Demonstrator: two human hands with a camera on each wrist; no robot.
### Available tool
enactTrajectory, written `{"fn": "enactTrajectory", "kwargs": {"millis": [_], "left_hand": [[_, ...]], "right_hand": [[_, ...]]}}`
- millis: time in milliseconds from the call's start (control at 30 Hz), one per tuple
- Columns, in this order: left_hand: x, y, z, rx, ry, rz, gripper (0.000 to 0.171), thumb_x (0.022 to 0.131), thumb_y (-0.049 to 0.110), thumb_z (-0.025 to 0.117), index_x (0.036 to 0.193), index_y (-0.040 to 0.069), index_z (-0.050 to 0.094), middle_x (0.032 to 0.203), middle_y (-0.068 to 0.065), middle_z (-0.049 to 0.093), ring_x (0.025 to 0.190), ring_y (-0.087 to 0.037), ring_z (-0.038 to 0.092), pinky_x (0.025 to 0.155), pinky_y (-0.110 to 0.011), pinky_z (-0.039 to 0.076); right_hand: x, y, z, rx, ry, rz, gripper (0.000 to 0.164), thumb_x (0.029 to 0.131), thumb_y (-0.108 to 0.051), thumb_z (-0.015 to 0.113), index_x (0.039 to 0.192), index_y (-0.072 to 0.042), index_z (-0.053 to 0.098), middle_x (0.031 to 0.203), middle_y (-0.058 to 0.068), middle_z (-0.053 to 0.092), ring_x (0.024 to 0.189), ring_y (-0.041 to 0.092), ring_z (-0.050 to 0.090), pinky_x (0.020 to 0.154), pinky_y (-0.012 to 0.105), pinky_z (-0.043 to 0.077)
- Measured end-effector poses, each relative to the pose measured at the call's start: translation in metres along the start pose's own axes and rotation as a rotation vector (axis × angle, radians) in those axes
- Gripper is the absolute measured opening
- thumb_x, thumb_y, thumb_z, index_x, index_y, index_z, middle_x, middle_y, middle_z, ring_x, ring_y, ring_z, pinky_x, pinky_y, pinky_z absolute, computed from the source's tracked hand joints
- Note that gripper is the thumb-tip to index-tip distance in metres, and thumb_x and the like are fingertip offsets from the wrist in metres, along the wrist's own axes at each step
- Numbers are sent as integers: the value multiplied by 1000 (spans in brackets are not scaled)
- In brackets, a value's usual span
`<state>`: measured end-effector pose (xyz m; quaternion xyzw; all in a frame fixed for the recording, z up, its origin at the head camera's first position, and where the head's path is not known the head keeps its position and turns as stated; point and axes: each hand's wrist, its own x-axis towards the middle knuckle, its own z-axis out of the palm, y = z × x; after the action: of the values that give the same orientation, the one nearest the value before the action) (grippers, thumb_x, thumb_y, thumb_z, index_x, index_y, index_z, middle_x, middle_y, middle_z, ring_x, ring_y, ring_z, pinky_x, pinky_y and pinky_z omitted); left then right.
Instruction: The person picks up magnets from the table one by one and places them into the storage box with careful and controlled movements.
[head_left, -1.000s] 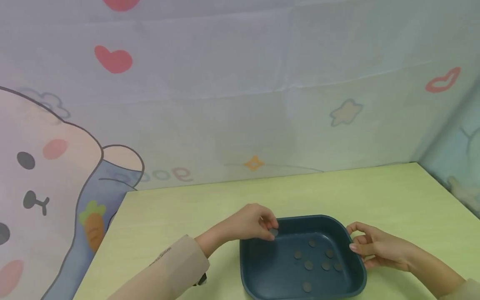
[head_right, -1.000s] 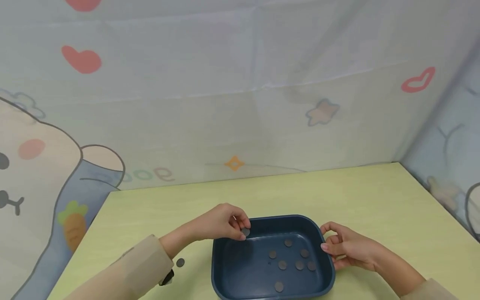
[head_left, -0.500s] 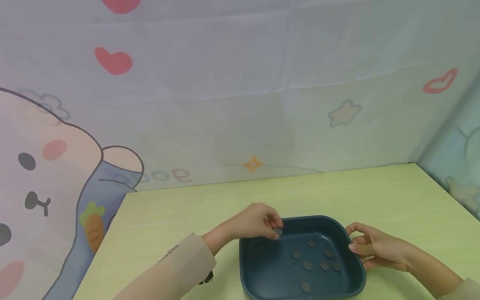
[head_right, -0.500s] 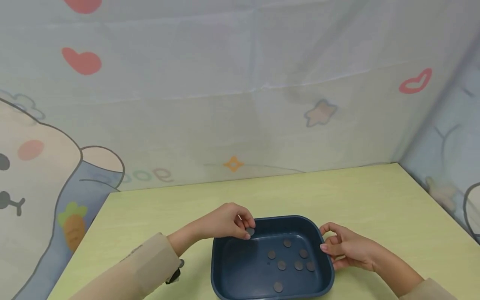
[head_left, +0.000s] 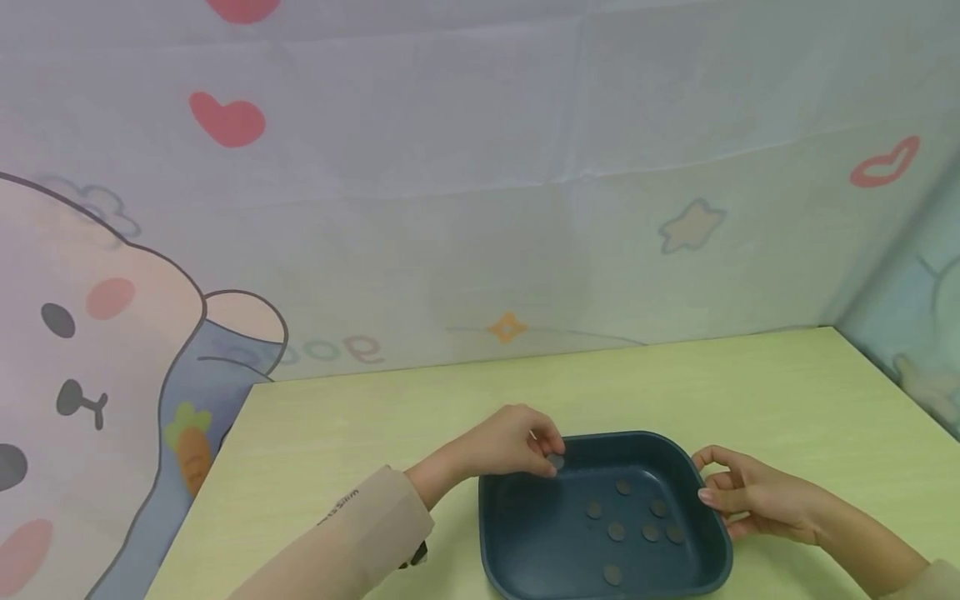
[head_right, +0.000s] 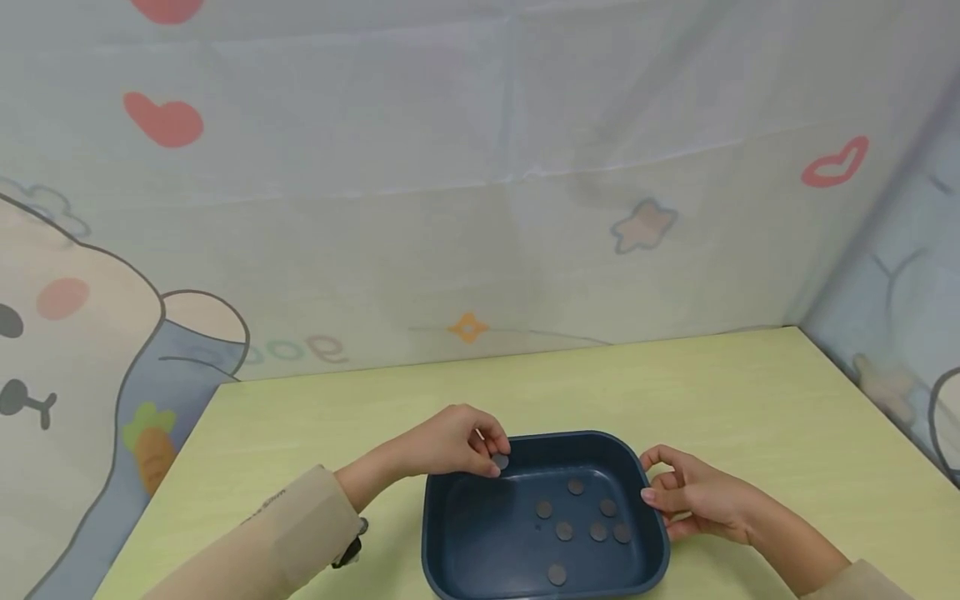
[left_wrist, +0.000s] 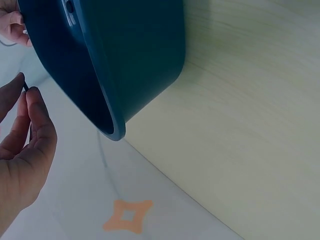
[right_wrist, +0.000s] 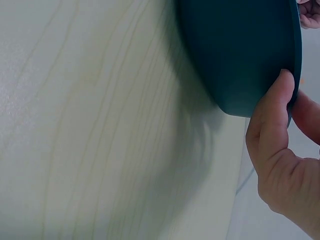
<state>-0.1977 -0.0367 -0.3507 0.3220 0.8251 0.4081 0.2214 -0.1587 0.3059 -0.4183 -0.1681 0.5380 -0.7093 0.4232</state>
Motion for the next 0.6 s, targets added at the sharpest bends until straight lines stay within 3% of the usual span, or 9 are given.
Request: {"fn": "enactTrajectory", "kwargs": {"millis": [267, 600], "left_hand": [[5, -5, 3, 3, 9, -2, 18, 77, -4, 71, 94, 1, 68, 88, -2, 64, 74, -7, 57, 67, -19, 49], [5, -5, 1, 9, 6, 12, 21, 78, -4, 71, 99, -2, 67, 96, -12, 65, 78, -7, 57, 69, -19, 49]], "right_hand": [[1, -1, 0, 2, -5, 2, 21, 98, 2, 38, 117, -8, 35, 96, 5, 60, 84, 16, 62, 76, 34, 53], [1, 0, -1, 2, -2, -3, 21, 98, 3, 38, 116, -8, 36, 96, 5, 60, 84, 17, 63, 76, 35, 53]]}}
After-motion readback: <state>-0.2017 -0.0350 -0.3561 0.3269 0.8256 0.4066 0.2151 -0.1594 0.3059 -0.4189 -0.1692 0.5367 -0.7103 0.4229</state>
